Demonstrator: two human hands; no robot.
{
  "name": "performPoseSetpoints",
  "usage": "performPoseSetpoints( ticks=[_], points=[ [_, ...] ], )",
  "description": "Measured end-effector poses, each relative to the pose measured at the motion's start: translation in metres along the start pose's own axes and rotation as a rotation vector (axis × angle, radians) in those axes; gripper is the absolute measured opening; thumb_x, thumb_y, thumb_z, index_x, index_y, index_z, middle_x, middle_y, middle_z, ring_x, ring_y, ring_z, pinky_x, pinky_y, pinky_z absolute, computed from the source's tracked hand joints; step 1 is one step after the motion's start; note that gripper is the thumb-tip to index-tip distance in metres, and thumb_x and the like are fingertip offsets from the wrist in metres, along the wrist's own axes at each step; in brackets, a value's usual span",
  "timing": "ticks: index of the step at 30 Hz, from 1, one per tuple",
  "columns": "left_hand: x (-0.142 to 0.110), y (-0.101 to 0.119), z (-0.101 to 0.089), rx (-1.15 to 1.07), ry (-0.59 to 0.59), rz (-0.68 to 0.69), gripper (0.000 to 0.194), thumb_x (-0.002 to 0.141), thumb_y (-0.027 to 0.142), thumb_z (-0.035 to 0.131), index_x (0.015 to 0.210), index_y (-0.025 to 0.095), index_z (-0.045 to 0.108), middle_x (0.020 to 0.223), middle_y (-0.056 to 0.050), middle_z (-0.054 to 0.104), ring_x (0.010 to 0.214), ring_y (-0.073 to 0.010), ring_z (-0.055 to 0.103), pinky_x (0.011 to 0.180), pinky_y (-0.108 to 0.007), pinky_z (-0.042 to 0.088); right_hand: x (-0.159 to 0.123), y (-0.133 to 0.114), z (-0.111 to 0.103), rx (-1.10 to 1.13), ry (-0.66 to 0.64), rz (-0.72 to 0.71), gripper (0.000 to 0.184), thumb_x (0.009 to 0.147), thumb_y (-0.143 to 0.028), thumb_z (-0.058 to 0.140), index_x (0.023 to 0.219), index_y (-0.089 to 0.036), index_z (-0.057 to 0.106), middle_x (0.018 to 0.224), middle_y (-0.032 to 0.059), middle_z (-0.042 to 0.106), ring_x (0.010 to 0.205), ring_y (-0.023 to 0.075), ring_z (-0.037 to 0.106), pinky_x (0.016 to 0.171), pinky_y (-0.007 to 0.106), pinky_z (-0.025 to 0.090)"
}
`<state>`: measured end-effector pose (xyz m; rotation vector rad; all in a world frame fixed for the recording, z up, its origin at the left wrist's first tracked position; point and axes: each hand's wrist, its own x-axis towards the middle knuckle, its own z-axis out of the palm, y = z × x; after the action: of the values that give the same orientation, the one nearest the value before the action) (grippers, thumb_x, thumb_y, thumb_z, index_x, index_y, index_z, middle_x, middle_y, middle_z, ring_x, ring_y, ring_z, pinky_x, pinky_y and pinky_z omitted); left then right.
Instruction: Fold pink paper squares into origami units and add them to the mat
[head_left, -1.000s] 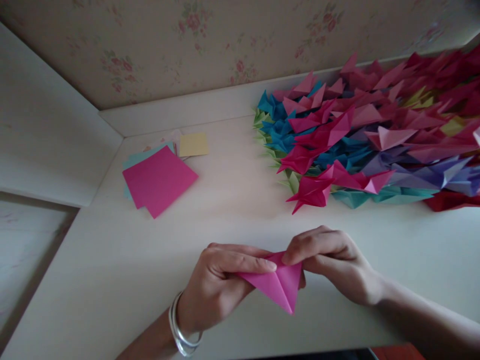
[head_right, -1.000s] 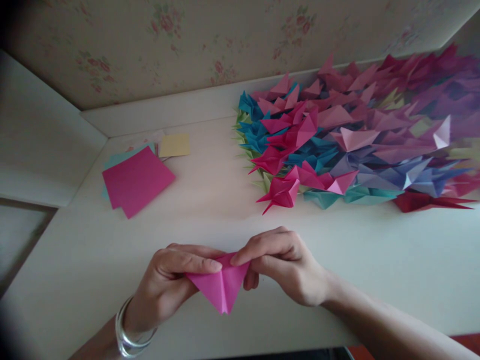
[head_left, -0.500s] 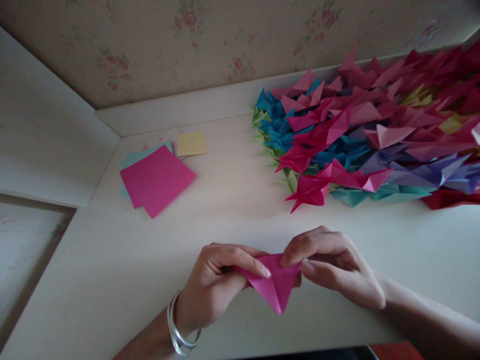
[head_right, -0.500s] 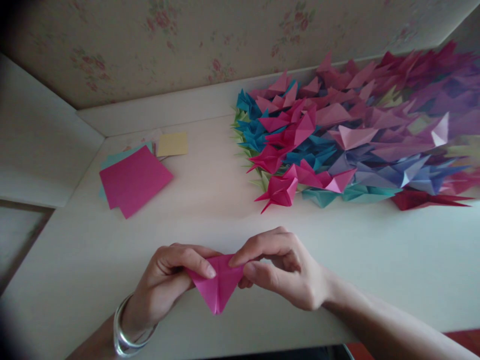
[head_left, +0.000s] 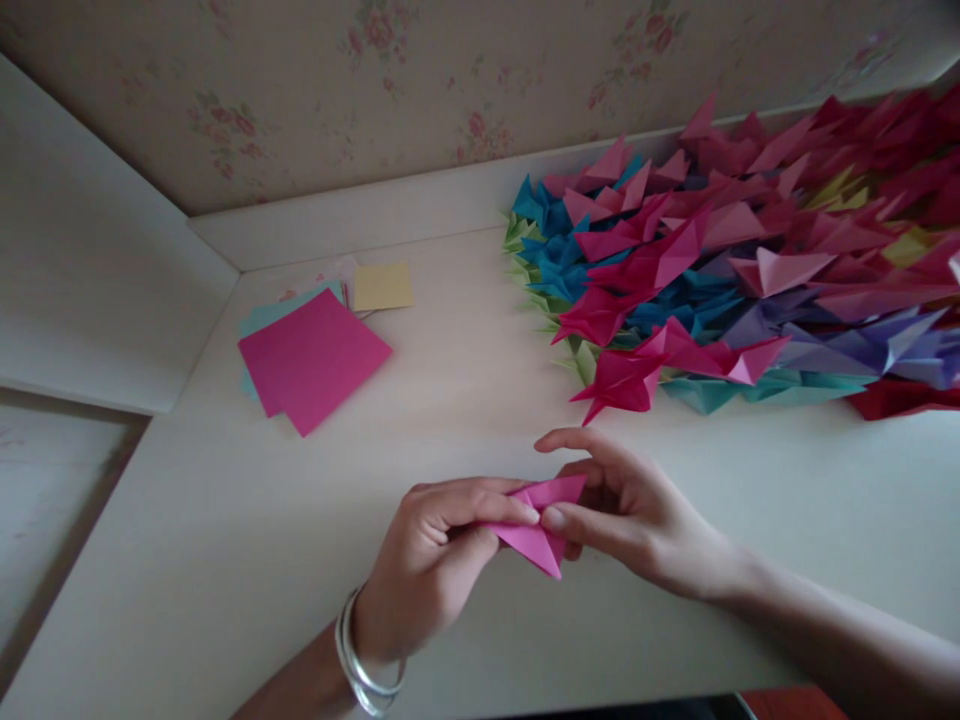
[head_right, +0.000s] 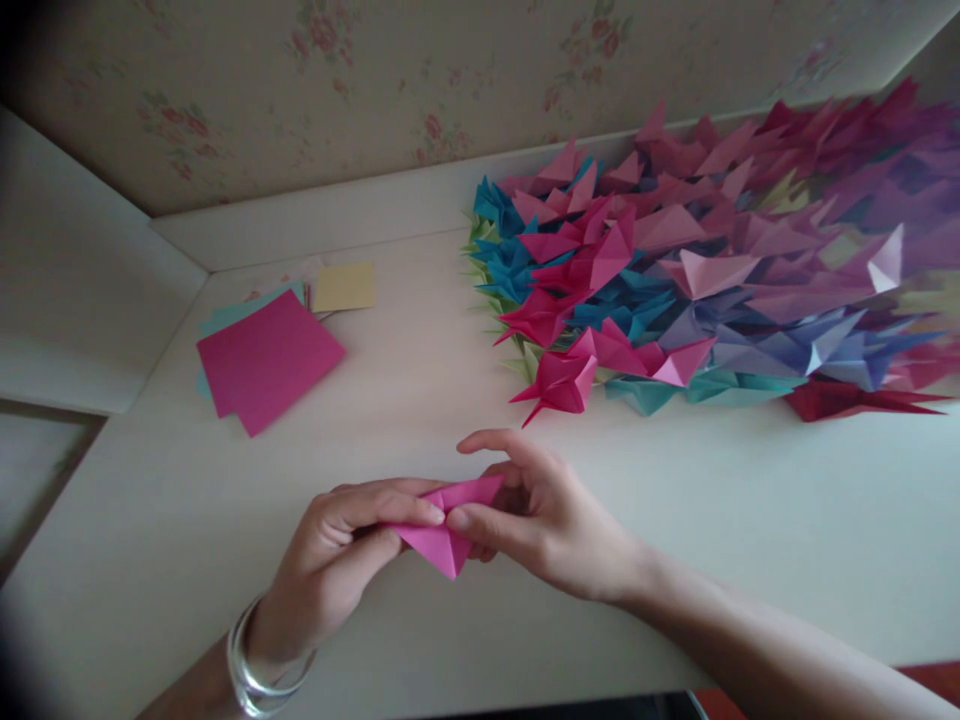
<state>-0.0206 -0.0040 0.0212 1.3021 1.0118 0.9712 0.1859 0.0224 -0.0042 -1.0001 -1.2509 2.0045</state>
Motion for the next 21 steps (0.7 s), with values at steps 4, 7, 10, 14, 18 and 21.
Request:
performPoseSetpoints(
  ticks=[4, 7, 10, 14, 18, 21],
  points=[
    [-0.0008, -0.0018, 0.0014, 0.144, 0.057, 0.055, 0.036, 0.085, -0.003, 0.057, 0.092, 0.023, 0.081, 0.1, -0.002, 0.08, 0.092, -0.0165, 0.074, 0.084, -0.024, 0.055, 0.0012, -0.002, 0.0051, 0.166, -0.092, 0.101, 0.077, 0.083, -0.037, 0.077, 0.14, -0.024, 0.027, 0.074, -0.0013, 0.07, 0.067, 0.0148, 0.068, 0.062, 0.026, 0.055],
    [-0.0015, -0.0035, 0.0018, 0.225, 0.081, 0.073, 0.032, 0.086, 0.0, 0.059, 0.092, 0.023, 0.08, 0.102, -0.002, 0.079, 0.096, -0.0168, 0.073, 0.086, -0.023, 0.055, 0.0028, -0.0019, 0.0064, 0.177, -0.092, 0.121, 0.078, 0.083, -0.037, 0.077, 0.141, -0.022, 0.027, 0.078, 0.0007, 0.072, 0.072, 0.0153, 0.069, 0.066, 0.027, 0.055],
    [-0.0023, -0.0038, 0.0013, 0.232, 0.065, 0.057, 0.031, 0.086, 0.002, 0.06, 0.095, 0.024, 0.08, 0.107, -0.002, 0.078, 0.1, -0.0166, 0.072, 0.089, -0.022, 0.054, 0.0049, -0.0015, 0.0054, 0.148, -0.054, 0.132, 0.068, 0.082, -0.039, 0.077, 0.134, -0.019, 0.037, 0.076, 0.0003, 0.072, 0.07, 0.015, 0.068, 0.065, 0.026, 0.053],
    [-0.0045, -0.0022, 0.0001, 0.163, 0.005, -0.017, 0.037, 0.087, 0.005, 0.06, 0.114, 0.025, 0.074, 0.123, -0.003, 0.073, 0.105, -0.0194, 0.071, 0.087, -0.025, 0.057, 0.0064, -0.0006, 0.003, 0.118, 0.006, 0.11, 0.063, 0.08, -0.04, 0.078, 0.127, -0.021, 0.04, 0.072, -0.0011, 0.071, 0.068, 0.0157, 0.069, 0.063, 0.026, 0.052],
    [-0.0049, -0.0027, 0.0005, 0.219, 0.051, -0.084, 0.04, 0.089, 0.019, 0.065, 0.129, 0.023, 0.065, 0.119, -0.006, 0.074, 0.099, -0.0214, 0.073, 0.082, -0.025, 0.06, 0.0065, 0.0013, 0.0003, 0.051, 0.049, 0.056, 0.047, 0.083, -0.036, 0.076, 0.118, -0.021, 0.048, 0.077, 0.0013, 0.073, 0.073, 0.0165, 0.07, 0.064, 0.025, 0.051],
    [-0.0031, -0.0055, 0.0012, 0.414, 0.124, -0.092, 0.031, 0.092, 0.027, 0.064, 0.121, 0.02, 0.07, 0.099, -0.006, 0.079, 0.079, -0.0181, 0.076, 0.071, -0.022, 0.06, 0.0069, 0.0017, -0.0015, -0.054, 0.058, 0.029, 0.027, 0.084, -0.035, 0.075, 0.097, -0.018, 0.057, 0.08, 0.0035, 0.075, 0.075, 0.017, 0.07, 0.064, 0.024, 0.051]
  ],
)
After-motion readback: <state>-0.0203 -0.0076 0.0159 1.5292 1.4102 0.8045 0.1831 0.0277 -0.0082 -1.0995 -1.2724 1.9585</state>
